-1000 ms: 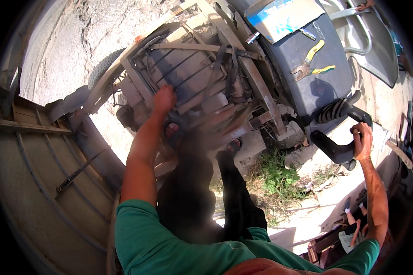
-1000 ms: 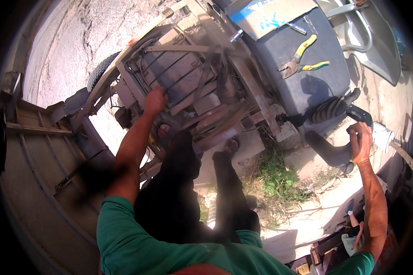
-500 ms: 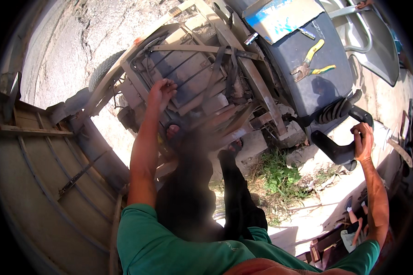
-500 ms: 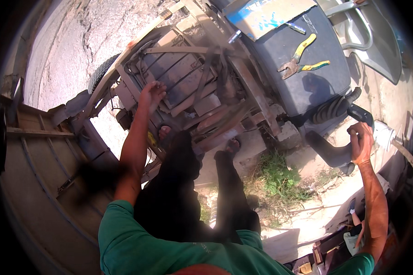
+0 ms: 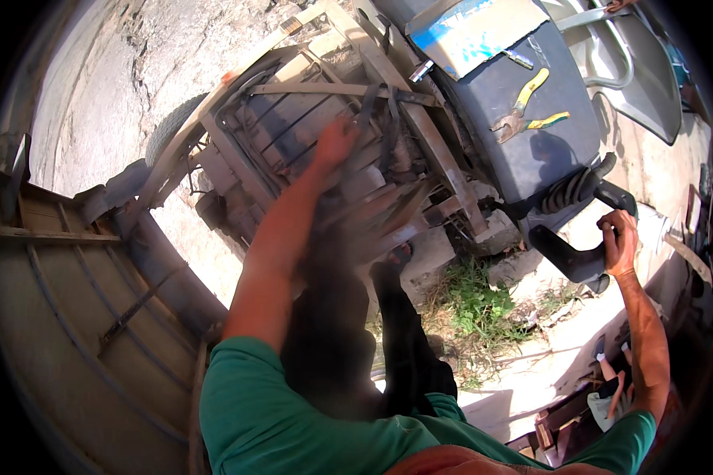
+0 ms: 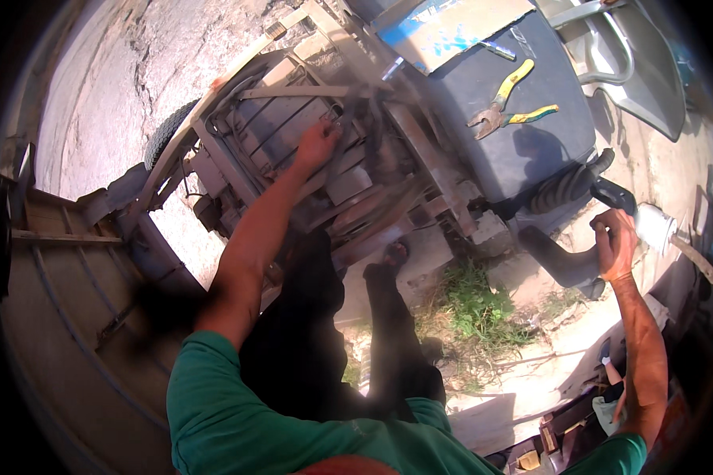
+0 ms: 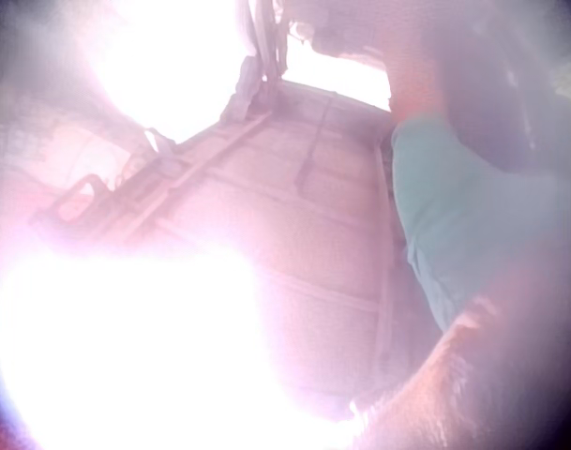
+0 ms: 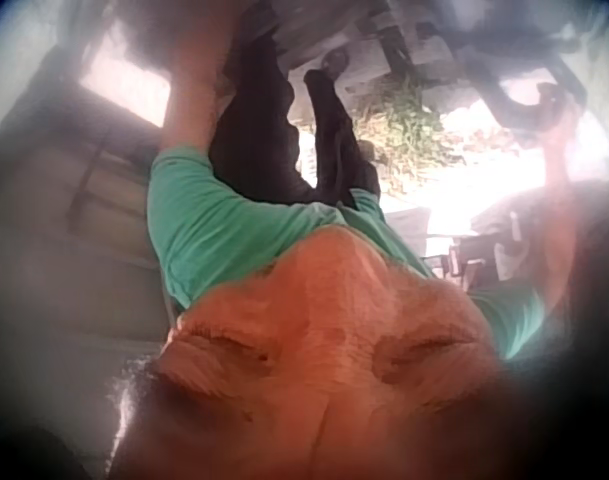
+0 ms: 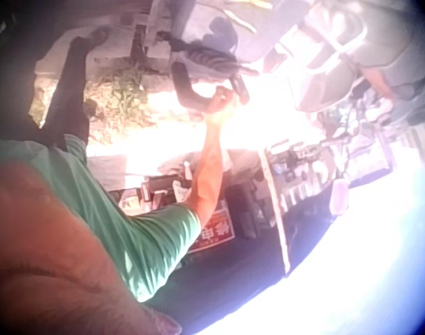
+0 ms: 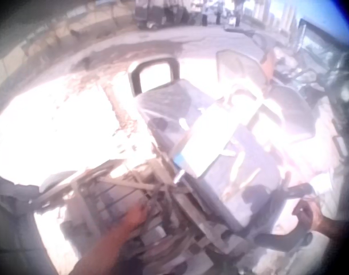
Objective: The person works on the internal components of a small motorized vehicle by using a screwdriver to tighten or loosen screws and using their hands to manipulate wires and parts.
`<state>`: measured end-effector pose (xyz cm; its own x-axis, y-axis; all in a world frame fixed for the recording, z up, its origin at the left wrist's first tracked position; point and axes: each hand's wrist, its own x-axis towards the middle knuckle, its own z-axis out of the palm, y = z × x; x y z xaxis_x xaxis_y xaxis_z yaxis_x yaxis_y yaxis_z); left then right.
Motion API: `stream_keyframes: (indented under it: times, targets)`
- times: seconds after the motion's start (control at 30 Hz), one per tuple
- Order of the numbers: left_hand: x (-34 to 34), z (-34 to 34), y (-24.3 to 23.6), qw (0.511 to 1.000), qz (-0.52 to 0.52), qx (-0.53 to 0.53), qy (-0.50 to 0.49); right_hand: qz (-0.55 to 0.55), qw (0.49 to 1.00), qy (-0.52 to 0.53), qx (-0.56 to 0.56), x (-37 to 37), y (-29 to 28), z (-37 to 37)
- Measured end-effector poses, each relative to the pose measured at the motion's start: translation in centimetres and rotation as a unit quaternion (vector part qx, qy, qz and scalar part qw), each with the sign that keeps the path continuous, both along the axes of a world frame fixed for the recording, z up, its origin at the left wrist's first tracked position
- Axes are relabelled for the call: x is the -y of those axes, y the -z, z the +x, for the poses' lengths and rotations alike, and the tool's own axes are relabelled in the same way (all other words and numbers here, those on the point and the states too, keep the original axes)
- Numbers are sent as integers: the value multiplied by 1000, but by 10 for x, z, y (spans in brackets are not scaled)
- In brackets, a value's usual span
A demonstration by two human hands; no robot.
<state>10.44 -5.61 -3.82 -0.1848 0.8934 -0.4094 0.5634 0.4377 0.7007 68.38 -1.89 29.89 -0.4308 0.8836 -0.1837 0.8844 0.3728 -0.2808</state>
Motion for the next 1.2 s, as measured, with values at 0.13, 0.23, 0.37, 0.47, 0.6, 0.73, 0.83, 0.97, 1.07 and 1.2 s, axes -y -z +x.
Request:
stream_keyframes:
  times: [0.13, 0.23, 0.37, 0.47, 0.6, 0.73, 0.83, 0.97, 1.07, 1.2]
  targets:
    - [13, -9, 7, 999, -30, -2, -35, -2, 1000, 12, -13, -1, 3, -6]
    - [7, -9, 9, 998, -30, -53, -29, -3, 1000, 13, -13, -3, 5, -5]
    - [-6, 0, 4, 992, -53, -110, -3, -4, 1000, 21, -18, 0, 4, -5]
    - [-11, 5, 4, 992, -40, -121, 2, 1, 1000, 25, -12, 2, 1, -5]
    - [-15, 4, -3, 996, -65, -17, -61, 1, 1000, 12, -11, -1, 3, -4]
    - [-13, -7, -43, 987, -97, 104, -74, -8, 1000, 18, -11, -6, -2, -6]
    - [-20, 12, -104, 966, -90, 240, 46, 8, 1000, 10, -25, -6, -4, -7]
    - [-44, 90, -205, 972, 104, 151, 148, 7, 999, 12, -29, -3, -4, -2]
    - [-87, 134, -215, 923, 291, 48, 246, 13, 999, 22, -27, 2, -1, 4]
    - [-131, 172, -209, 921, 280, -72, 260, 15, 999, 18, -29, -1, 1, -2]
